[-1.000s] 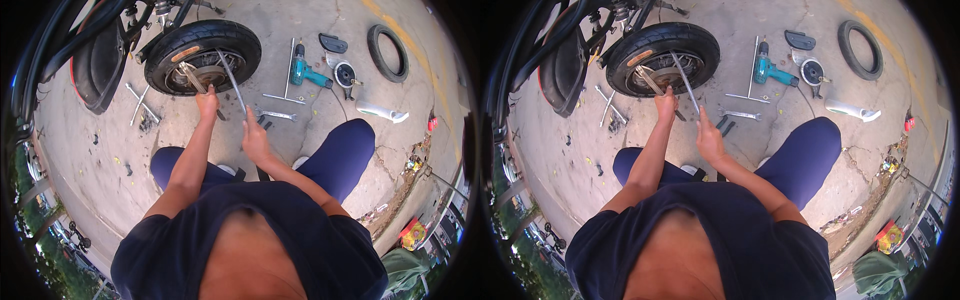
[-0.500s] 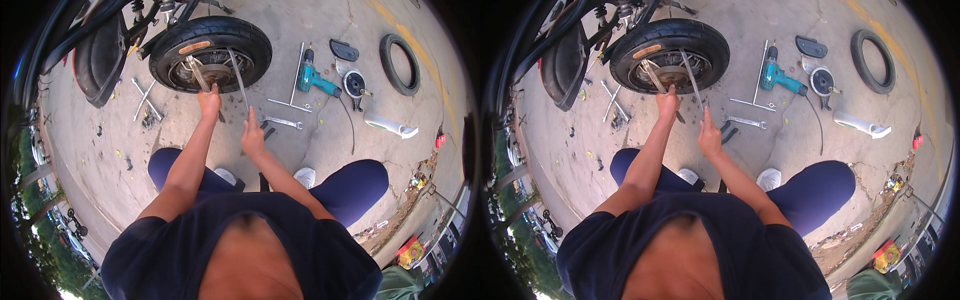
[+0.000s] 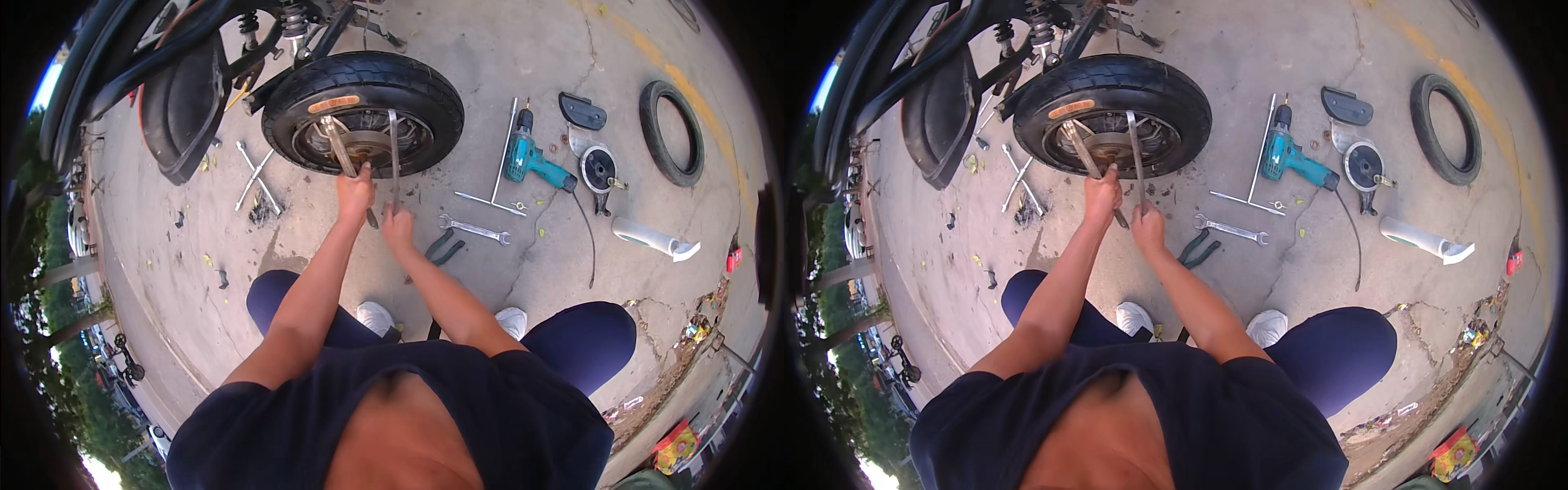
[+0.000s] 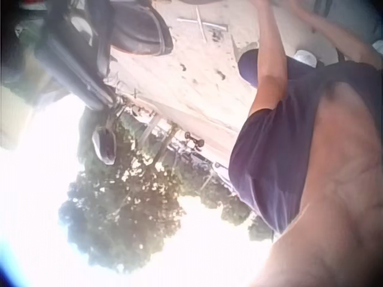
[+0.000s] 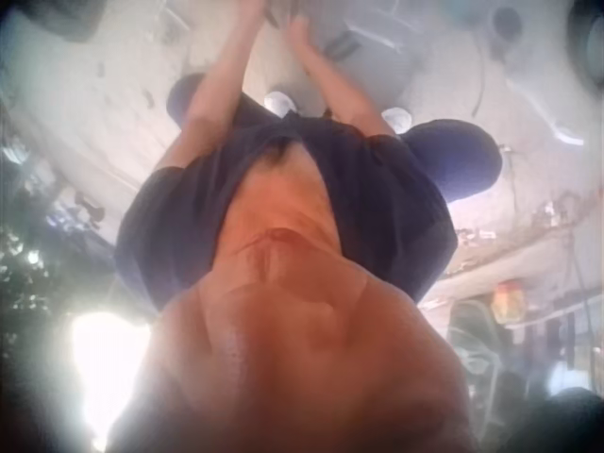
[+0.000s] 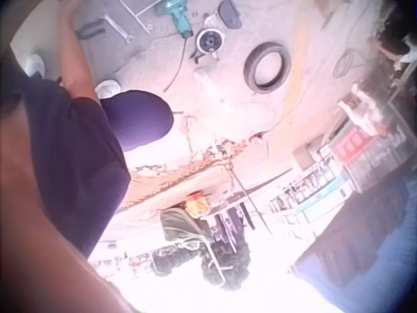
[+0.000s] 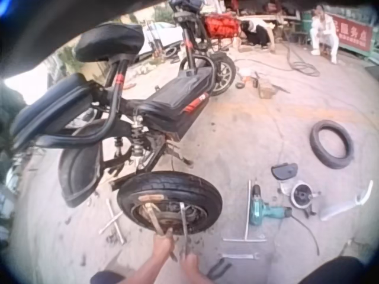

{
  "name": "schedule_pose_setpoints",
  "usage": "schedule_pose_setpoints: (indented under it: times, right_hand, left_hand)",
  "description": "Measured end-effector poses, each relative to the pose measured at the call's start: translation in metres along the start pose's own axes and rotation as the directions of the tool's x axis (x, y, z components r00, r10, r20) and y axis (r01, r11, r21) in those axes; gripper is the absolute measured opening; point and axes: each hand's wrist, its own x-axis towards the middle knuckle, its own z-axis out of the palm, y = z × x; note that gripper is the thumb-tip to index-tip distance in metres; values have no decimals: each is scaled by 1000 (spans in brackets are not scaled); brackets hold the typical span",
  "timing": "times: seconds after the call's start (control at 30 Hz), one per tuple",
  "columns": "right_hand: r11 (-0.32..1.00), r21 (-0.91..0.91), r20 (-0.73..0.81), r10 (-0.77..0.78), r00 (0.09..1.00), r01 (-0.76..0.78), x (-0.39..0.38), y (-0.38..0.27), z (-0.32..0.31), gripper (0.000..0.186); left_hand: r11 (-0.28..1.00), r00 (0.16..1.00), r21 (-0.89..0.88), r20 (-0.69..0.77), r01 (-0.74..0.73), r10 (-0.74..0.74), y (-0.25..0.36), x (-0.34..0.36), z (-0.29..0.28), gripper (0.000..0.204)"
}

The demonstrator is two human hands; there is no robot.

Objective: The person removes a tire from a scooter wheel using a tire iron and wrench, then retrieves a new tire from a cluttered storage area. The person works on the wheel hub and separates the tire from the rim before moving to fetch a replacement tire.

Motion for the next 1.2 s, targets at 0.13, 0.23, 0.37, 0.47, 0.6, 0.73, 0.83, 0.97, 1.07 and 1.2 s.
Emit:
schedule_pose_setpoints:
  times: [0.13,0.23,0.37,0.47,0.6,0.73,0.83,0.97,1.07,1.2]
  right_hand:
    - [1000,-7,147,8,989,-7,26,7,22,28]
    - [994,-13,267,105,958,-106,54,8,47,29]
    - [963,112,270,207,940,-244,47,-12,46,26]
    - [989,147,65,-40,997,30,32,14,30,27]
    - [994,-101,69,48,996,-41,26,24,-43,23]
    - [938,-254,62,-228,972,236,77,45,-81,15]
    - [889,-341,118,-281,952,305,98,57,-99,14]
    - [715,-489,257,-429,866,499,134,28,-134,12]
    - [364,-689,529,-338,779,626,175,12,-170,18]
    - [344,-633,548,-434,715,694,201,-8,-205,18]
  left_hand:
    - [998,996,0,65,69,-69,3,0,-9,30]
    - [997,996,49,61,58,-61,5,1,-3,33]
    - [996,993,-16,72,90,-89,-3,6,-16,28]
    - [993,988,-27,106,118,-114,10,3,-4,26]
    - [993,989,-40,104,109,-104,3,1,-13,27]
    - [992,996,-99,58,76,-70,-1,-8,-2,28]
    - [984,997,-163,39,74,-68,-6,-14,-2,27]
    - [979,998,-195,-11,63,-66,-10,-18,-11,26]
    - [950,994,-298,-21,93,-104,-11,-3,-17,25]
    - [950,997,-303,26,75,-70,-6,-3,-14,30]
